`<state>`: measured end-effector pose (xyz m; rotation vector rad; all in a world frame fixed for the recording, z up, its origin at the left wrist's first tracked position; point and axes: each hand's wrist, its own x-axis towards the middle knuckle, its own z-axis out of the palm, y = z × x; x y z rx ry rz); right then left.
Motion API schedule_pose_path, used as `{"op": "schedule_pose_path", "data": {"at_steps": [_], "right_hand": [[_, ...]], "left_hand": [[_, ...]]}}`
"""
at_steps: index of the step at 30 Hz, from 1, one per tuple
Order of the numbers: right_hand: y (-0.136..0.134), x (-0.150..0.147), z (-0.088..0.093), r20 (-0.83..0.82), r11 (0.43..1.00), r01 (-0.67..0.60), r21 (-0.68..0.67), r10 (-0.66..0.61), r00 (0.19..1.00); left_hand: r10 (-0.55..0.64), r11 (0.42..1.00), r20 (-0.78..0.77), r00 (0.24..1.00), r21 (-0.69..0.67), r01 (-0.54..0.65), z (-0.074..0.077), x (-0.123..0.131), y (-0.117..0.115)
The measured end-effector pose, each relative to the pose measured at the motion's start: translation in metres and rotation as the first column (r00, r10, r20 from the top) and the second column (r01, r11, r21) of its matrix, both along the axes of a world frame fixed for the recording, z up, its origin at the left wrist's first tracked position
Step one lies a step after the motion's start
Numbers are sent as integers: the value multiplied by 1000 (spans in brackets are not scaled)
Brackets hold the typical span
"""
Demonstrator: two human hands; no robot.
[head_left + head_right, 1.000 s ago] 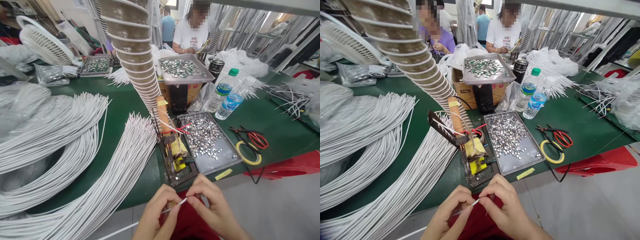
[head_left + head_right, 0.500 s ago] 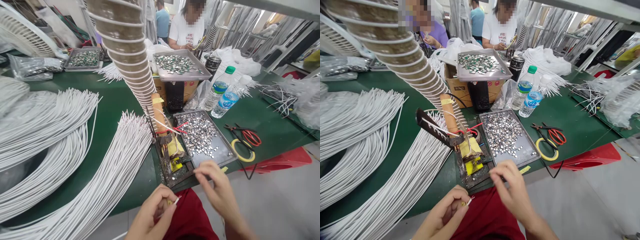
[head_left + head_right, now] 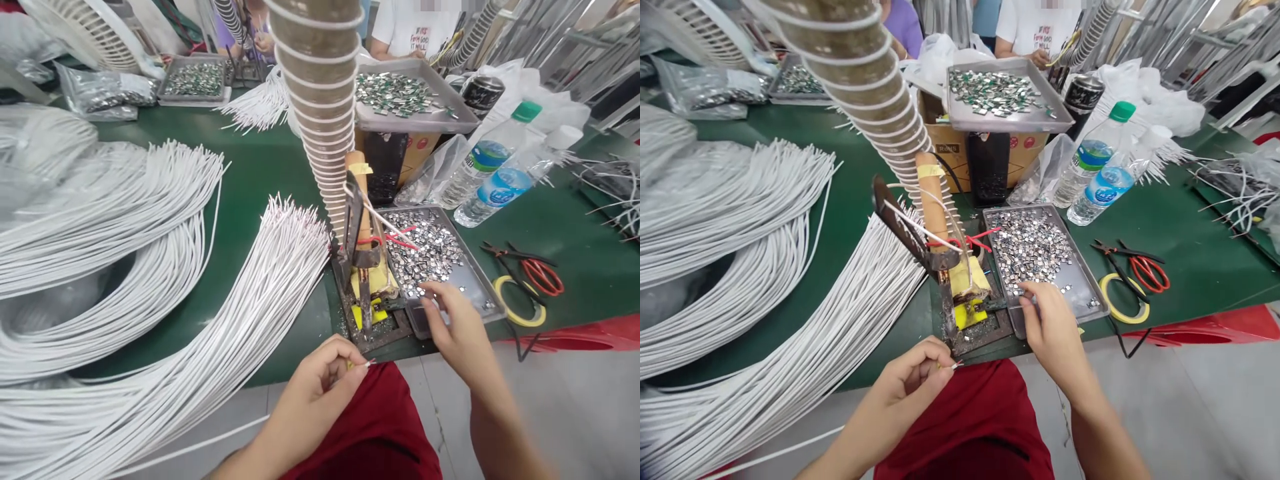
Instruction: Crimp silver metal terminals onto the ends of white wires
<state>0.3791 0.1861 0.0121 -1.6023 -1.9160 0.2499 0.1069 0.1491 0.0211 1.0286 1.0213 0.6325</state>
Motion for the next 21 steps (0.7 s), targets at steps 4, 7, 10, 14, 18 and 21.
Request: {"op": "schedule_pose_path", "data": {"at_steps": [4, 7, 10, 14, 18, 21], "right_hand": [[-29, -17, 13, -254, 995, -83, 49, 93, 963], [-43, -38, 11, -351, 986, -139, 92, 163, 922], [-49, -54, 6, -388, 975, -197, 105, 223, 894], [-49, -63, 5, -397, 973, -212, 94, 232, 888], [-48, -67, 9, -383, 969, -231, 93, 249, 889], [-48, -68, 10, -381, 967, -233, 103, 254, 889]], "left_hand": [[33, 999, -7, 999, 20, -33, 3, -4, 5], [60, 996, -30, 998, 64, -58, 10, -6, 11], [90, 990, -19, 996, 109, -87, 17, -4, 16], [60, 998, 68, 996, 13, -61, 20, 2, 18], [60, 996, 129, 990, -70, -51, 22, 8, 19], [86, 994, 146, 985, -80, -75, 23, 11, 21]]}}
